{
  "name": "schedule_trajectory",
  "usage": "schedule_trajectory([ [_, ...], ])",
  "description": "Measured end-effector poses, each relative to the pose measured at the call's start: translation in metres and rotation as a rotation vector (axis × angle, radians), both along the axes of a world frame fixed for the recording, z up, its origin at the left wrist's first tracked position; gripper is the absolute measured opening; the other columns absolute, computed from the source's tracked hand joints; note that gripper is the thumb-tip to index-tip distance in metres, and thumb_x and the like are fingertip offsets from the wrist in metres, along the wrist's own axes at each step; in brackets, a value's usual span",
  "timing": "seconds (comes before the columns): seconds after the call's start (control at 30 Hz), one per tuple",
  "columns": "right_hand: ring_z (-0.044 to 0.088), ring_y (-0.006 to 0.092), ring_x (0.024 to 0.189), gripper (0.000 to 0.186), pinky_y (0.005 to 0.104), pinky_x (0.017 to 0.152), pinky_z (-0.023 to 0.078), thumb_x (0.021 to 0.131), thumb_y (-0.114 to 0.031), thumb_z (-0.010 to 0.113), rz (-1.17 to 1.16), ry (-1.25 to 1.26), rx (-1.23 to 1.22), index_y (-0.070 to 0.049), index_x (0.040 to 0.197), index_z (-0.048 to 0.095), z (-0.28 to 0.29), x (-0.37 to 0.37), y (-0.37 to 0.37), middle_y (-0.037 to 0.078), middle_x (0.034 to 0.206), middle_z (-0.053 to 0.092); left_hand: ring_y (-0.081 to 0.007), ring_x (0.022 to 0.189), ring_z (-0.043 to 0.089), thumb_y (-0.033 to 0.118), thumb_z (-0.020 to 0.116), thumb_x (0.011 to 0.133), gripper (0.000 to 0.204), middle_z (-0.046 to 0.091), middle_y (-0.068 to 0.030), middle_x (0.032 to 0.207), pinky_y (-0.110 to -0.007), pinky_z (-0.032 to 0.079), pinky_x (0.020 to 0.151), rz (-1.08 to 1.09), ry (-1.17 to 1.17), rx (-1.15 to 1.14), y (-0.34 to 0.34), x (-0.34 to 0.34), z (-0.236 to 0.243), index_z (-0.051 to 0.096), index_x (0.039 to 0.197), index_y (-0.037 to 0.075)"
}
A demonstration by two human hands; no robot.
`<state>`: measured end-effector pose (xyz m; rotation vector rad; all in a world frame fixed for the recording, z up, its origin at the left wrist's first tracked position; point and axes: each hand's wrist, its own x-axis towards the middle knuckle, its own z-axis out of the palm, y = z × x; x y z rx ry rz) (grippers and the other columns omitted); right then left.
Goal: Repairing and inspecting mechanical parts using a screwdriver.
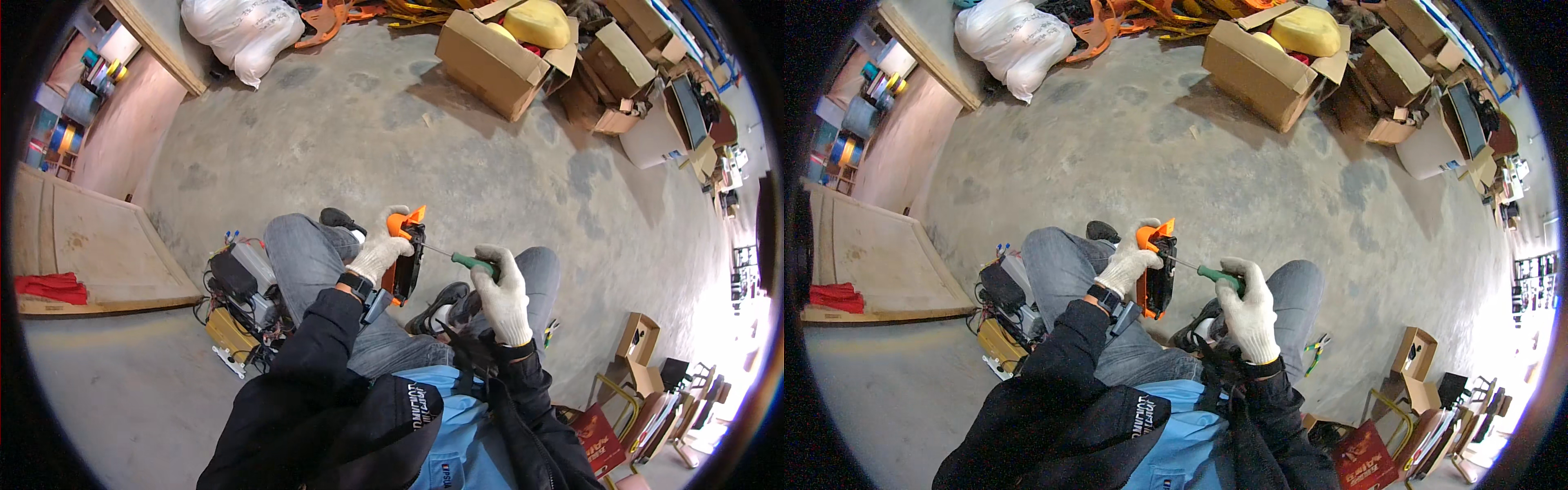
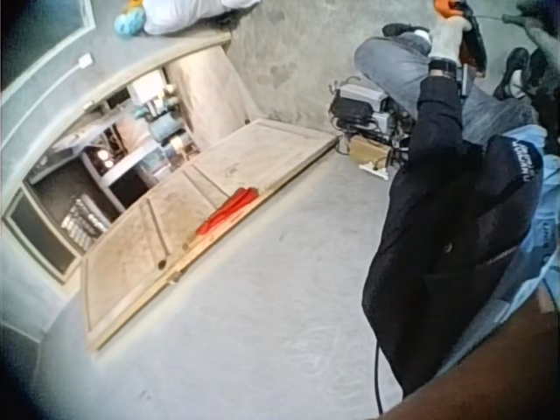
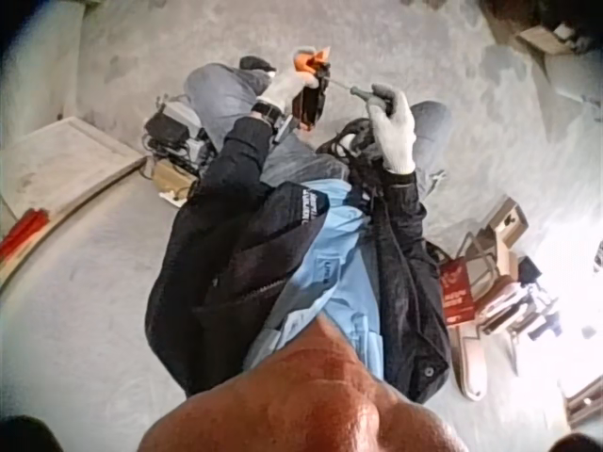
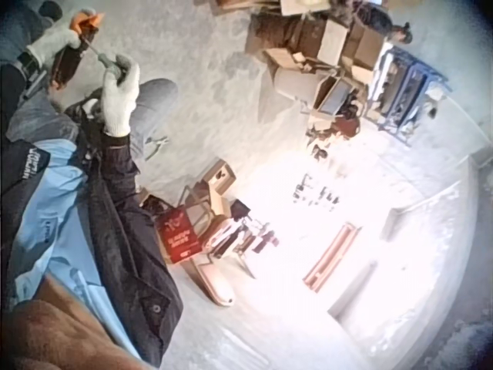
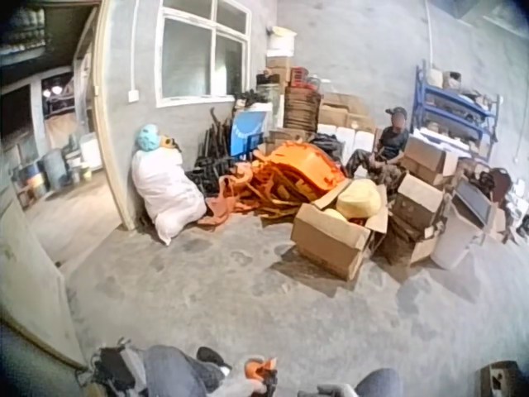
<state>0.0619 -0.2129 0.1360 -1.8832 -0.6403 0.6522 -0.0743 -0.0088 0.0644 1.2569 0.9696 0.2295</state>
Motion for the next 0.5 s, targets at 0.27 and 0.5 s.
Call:
schedule_trajectory([
  [0.27,0.061,0.0113,0.088,0.032,0.0261,0.081,0.052,0.102,-0.014,0.065,-0.039,0.229,-0.117,0.001,0.13,0.064,0.004,0.006,0.0,0.007,0.107,0.069,-0.0251,0.108,0.067,-0.008,0.071,0.072,0.078,0.067,-0.0109,0.119,-0.036,0.053,0.102,-0.009,-0.032,-0.039,0.001,0.0,0.0,0.054,0.145,0.013],
  [0.5,0.063,0.0115,0.092,0.032,0.0273,0.084,0.052,0.1,-0.011,0.066,0.007,0.057,0.005,0.001,0.13,0.064,-0.006,0.006,-0.003,0.008,0.109,0.069,-0.0254,0.104,0.068,-0.009,0.07,0.07,0.079,0.066,-0.0121,0.117,-0.036,0.056,0.097,-0.006,-0.007,0.018,-0.001,0.001,-0.005,0.053,0.144,0.012],
])
